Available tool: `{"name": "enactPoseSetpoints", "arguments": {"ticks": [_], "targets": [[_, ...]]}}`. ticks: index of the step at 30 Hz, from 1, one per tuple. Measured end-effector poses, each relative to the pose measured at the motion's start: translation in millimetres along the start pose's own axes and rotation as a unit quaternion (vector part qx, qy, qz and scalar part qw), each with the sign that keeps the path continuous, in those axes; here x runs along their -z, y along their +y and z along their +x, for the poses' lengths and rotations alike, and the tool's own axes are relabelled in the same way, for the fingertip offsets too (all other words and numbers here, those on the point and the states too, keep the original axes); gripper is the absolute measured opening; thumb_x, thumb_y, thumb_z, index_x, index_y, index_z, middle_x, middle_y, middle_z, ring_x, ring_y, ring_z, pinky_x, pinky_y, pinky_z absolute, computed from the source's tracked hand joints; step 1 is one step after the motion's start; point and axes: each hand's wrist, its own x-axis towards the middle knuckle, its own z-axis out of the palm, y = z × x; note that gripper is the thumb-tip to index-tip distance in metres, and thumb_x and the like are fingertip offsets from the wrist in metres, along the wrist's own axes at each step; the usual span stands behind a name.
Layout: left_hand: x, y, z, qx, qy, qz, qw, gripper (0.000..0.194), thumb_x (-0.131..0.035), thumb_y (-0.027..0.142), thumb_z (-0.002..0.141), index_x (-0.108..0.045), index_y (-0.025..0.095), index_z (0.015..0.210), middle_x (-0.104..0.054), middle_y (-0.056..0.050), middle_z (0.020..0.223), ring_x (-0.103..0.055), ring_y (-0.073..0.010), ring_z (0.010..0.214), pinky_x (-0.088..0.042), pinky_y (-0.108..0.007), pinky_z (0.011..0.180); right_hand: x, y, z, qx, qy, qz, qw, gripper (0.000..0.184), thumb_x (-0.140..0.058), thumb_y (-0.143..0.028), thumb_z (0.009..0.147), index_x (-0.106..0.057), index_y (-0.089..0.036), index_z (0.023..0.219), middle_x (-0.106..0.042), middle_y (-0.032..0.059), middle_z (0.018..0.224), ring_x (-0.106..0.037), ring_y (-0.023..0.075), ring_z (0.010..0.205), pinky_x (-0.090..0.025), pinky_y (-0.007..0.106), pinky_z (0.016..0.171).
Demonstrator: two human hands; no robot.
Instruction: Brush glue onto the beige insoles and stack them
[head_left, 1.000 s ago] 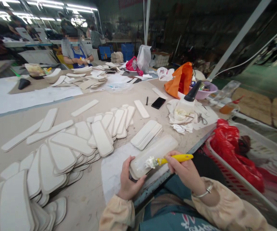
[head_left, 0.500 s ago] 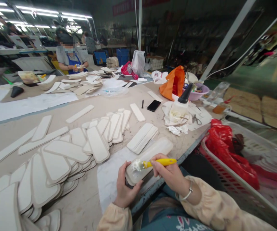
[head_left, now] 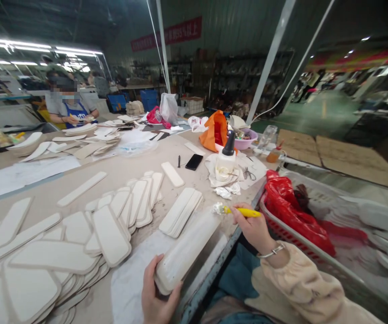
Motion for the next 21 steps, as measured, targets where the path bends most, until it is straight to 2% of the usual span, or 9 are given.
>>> {"name": "enactPoseSetpoints", "arguments": {"ticks": [2, 6, 9, 12, 14, 17, 19, 21], "targets": [[-0.2, -0.4, 0.1, 0.003, 0.002, 0.001, 1.000, 0.070, -0.072, 0.036, 0.070, -0.043, 0.020, 0.132, -0.056, -0.013, 0.124, -0.054, -0.0328, 0.117, -0.046, -0.052, 0.100, 2.0, 3.6, -1.9, 0.042, 0.004, -0.017, 0.999, 0.022, -0.052, -0.036, 0.092, -0.065, -0.019, 0.096, -0.064, 0.0012, 0.065, -0.062, 0.0153, 0.057, -0.052, 0.026, 0.055], [-0.3, 1.9, 0.0, -0.001, 0.001, 0.003, 1.000, 0.069, -0.070, 0.034, 0.072, -0.041, 0.021, 0.133, -0.056, -0.013, 0.125, -0.053, -0.0324, 0.118, -0.045, -0.051, 0.102, -6.7, -2.5, -17.9, 0.196, -0.050, -0.089, 0.975, 0.015, -0.053, -0.023, 0.091, -0.065, -0.020, 0.100, -0.072, 0.0071, 0.087, -0.069, 0.0181, 0.078, -0.055, 0.029, 0.072], [-1.1, 5.8, 0.1, 0.005, 0.010, -0.001, 1.000, 0.066, -0.068, 0.034, 0.073, -0.041, 0.021, 0.133, -0.055, -0.013, 0.126, -0.052, -0.0324, 0.119, -0.043, -0.051, 0.103, -15.1, -16.5, -35.0, 0.266, -0.128, -0.101, 0.950, 0.015, -0.053, -0.017, 0.090, -0.062, -0.019, 0.101, -0.071, 0.0057, 0.080, -0.066, 0.0159, 0.069, -0.053, 0.027, 0.065], [-2.0, 10.3, 0.6, 0.012, 0.019, -0.003, 1.000, 0.064, -0.068, 0.036, 0.073, -0.043, 0.022, 0.131, -0.054, -0.012, 0.126, -0.051, -0.0326, 0.119, -0.041, -0.052, 0.103, -18.8, -24.5, -44.2, 0.272, -0.187, -0.036, 0.943, 0.015, -0.053, -0.017, 0.089, -0.060, -0.020, 0.102, -0.069, 0.0033, 0.076, -0.063, 0.0138, 0.063, -0.050, 0.025, 0.061], [-2.5, 13.0, 0.8, 0.012, 0.023, -0.004, 1.000, 0.063, -0.067, 0.036, 0.074, -0.044, 0.022, 0.131, -0.054, -0.012, 0.126, -0.049, -0.0328, 0.120, -0.039, -0.053, 0.104, -18.0, -21.5, -42.6, 0.249, -0.161, 0.001, 0.955, 0.016, -0.053, -0.016, 0.089, -0.059, -0.020, 0.104, -0.070, 0.0034, 0.079, -0.064, 0.0141, 0.068, -0.051, 0.026, 0.064], [-3.5, 16.1, 1.1, 0.006, 0.028, 0.004, 1.000, 0.061, -0.066, 0.038, 0.074, -0.044, 0.021, 0.129, -0.053, -0.013, 0.125, -0.049, -0.0330, 0.119, -0.040, -0.054, 0.103, -15.0, -10.8, -35.9, 0.235, -0.097, -0.035, 0.967, 0.018, -0.053, -0.014, 0.089, -0.059, -0.020, 0.105, -0.070, 0.0060, 0.085, -0.067, 0.0164, 0.074, -0.053, 0.028, 0.068], [-4.3, 17.0, 1.3, 0.004, 0.037, 0.013, 0.999, 0.059, -0.064, 0.039, 0.074, -0.046, 0.021, 0.128, -0.054, -0.013, 0.124, -0.050, -0.0332, 0.118, -0.043, -0.053, 0.101, -14.3, -6.9, -35.1, 0.246, -0.092, -0.076, 0.962, 0.018, -0.053, -0.014, 0.089, -0.060, -0.020, 0.104, -0.070, 0.0068, 0.084, -0.067, 0.0175, 0.074, -0.054, 0.029, 0.067], [-4.4, 16.4, 1.8, -0.004, 0.044, 0.023, 0.999, 0.058, -0.063, 0.039, 0.075, -0.046, 0.022, 0.128, -0.054, -0.013, 0.123, -0.051, -0.0336, 0.117, -0.044, -0.054, 0.099, -15.0, -7.9, -38.8, 0.261, -0.114, -0.076, 0.955, 0.018, -0.053, -0.014, 0.088, -0.060, -0.020, 0.103, -0.069, 0.0057, 0.079, -0.066, 0.0170, 0.069, -0.054, 0.029, 0.064]]}}
